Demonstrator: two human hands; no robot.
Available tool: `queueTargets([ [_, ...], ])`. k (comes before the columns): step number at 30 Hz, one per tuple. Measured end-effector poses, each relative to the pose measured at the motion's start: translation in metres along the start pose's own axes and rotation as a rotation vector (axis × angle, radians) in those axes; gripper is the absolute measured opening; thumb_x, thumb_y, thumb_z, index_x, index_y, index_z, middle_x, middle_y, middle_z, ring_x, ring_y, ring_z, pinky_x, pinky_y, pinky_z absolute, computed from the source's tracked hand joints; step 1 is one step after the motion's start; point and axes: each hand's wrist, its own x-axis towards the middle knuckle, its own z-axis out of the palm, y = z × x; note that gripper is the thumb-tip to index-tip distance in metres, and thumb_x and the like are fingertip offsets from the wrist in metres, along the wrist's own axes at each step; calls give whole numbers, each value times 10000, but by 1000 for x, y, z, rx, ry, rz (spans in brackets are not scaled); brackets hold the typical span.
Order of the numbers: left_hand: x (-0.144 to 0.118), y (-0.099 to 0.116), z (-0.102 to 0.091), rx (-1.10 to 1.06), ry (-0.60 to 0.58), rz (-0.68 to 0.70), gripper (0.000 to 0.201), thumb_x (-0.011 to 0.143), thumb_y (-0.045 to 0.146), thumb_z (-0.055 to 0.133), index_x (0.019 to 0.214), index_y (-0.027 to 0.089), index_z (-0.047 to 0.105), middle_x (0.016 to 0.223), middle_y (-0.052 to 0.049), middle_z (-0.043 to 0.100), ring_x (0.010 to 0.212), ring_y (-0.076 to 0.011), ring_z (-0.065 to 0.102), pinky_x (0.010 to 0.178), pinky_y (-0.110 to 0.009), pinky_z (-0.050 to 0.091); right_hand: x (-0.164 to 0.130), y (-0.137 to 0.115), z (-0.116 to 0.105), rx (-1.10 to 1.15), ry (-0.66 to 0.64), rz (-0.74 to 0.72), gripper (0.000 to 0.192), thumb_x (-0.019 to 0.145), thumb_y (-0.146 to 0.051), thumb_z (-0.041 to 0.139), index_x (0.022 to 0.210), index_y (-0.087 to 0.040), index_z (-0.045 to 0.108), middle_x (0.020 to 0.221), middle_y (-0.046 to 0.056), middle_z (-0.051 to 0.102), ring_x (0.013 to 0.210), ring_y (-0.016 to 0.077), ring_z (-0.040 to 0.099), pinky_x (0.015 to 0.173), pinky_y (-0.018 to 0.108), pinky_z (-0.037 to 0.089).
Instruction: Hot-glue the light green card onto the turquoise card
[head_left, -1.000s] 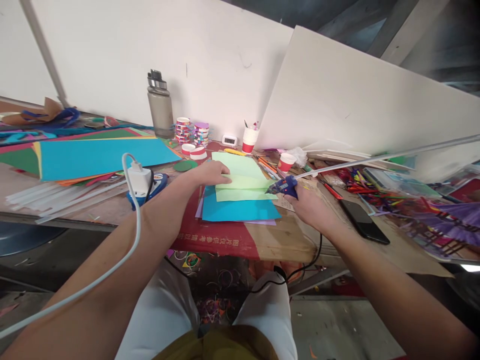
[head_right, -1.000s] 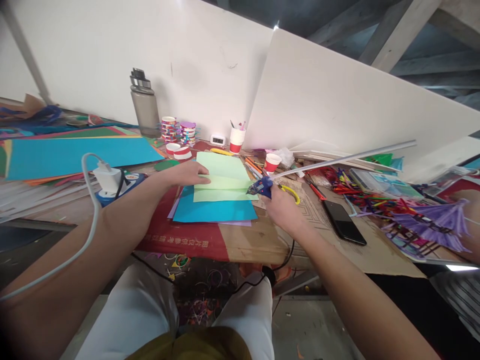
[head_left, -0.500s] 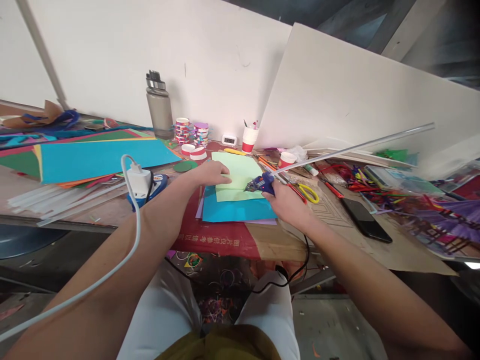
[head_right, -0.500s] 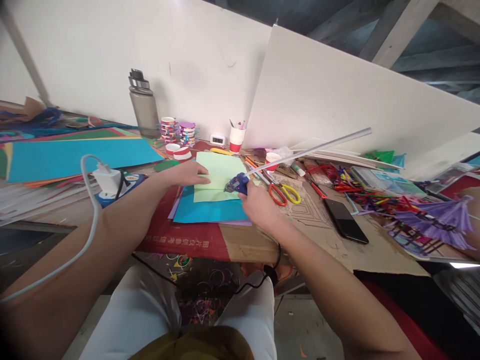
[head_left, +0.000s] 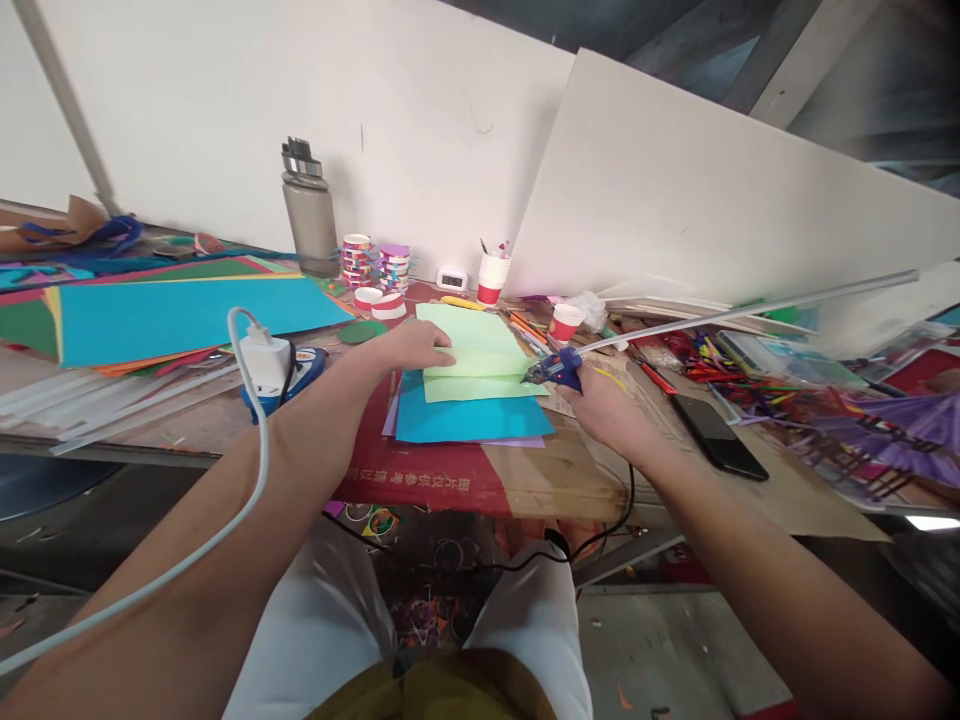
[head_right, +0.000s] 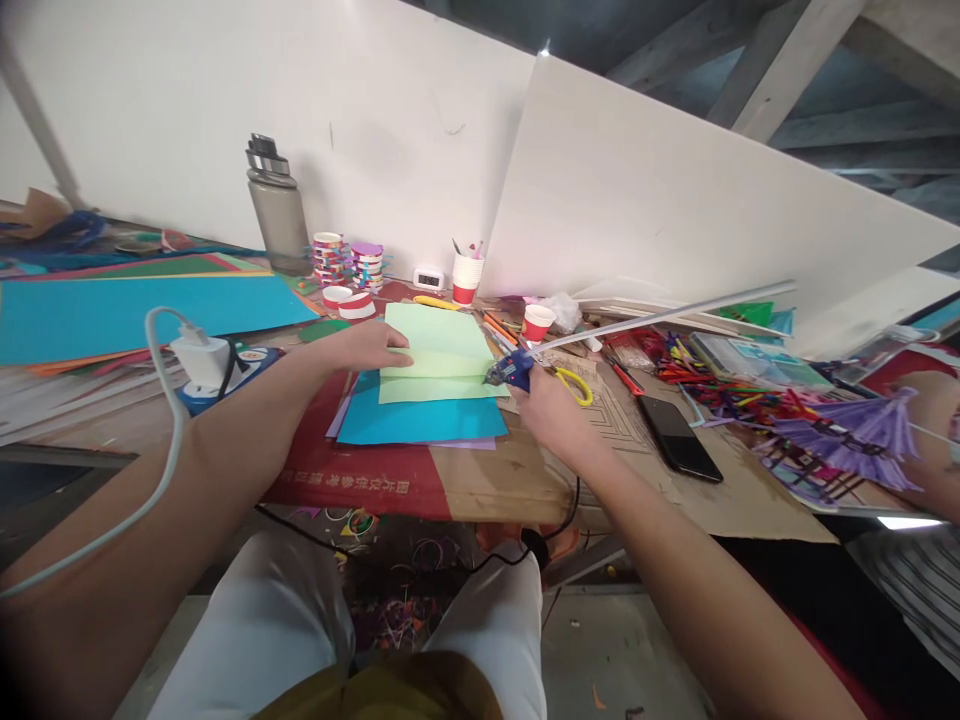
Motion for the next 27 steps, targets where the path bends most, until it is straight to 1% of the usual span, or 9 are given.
queueTargets([
  [4,0,0,0,-1,8,-4,287,718,372,512,538,170,416,520,18,389,527,-112,365,512,-260,207,-1,-10,3,7,-47,-28,302,907,-331,448,1123,-143,545,1026,152,674,948,255,628,754,298,421],
  [7,0,0,0,1,12,4,289,715,371,516,536,169,411,518,17,385,521,-109,357,504,-257,202,-4,-4,-1,18,-45,-29,299,914,-319,440,1122,-132,546,1047,157,666,963,255,620,755,294,416],
  [12,-2,2,-2,-19,-3,17,252,697,367,537,560,159,498,539,6,460,527,-110,382,495,-246,219,-6,14,-7,59,-17,5,312,913,-333,453,1124,-123,547,1080,150,655,972,245,607,741,276,413],
  [14,-3,3,-3,-22,-25,28,247,696,378,541,588,155,538,562,2,499,536,-111,404,498,-242,232,-6,17,-5,93,-21,8,291,911,-306,451,1120,-128,547,1087,141,654,976,234,603,749,265,410],
  [17,-3,3,-2,-19,-44,33,254,702,394,534,622,155,566,597,0,536,564,-117,436,513,-237,249,-3,16,4,157,-35,11,273,917,-302,421,1100,-148,552,1071,122,661,961,225,607,735,259,412],
  [19,-2,2,-1,-20,-52,29,256,708,403,526,637,160,568,608,4,535,579,-119,437,525,-237,254,0,11,11,188,-34,-1,276,919,-318,409,1091,-157,554,1056,114,667,949,222,612,725,258,415],
  [21,-1,1,0,-26,-60,27,262,711,408,520,617,164,539,585,12,495,572,-116,409,529,-243,243,2,3,15,195,-28,-35,293,913,-327,421,1111,-149,542,1067,124,664,963,229,612,735,262,416],
  [24,-1,2,0,-36,-63,20,295,707,414,517,554,169,457,539,20,399,549,-111,346,523,-258,212,3,-16,15,179,-29,-78,308,907,-319,440,1134,-131,529,1083,148,660,990,244,611,754,270,415],
  [27,-2,4,-1,-43,-63,9,312,699,416,520,531,172,422,521,22,358,543,-111,309,525,-267,195,2,-35,11,158,-59,-81,311,907,-320,440,1135,-129,532,1066,156,666,981,253,622,763,281,422],
])
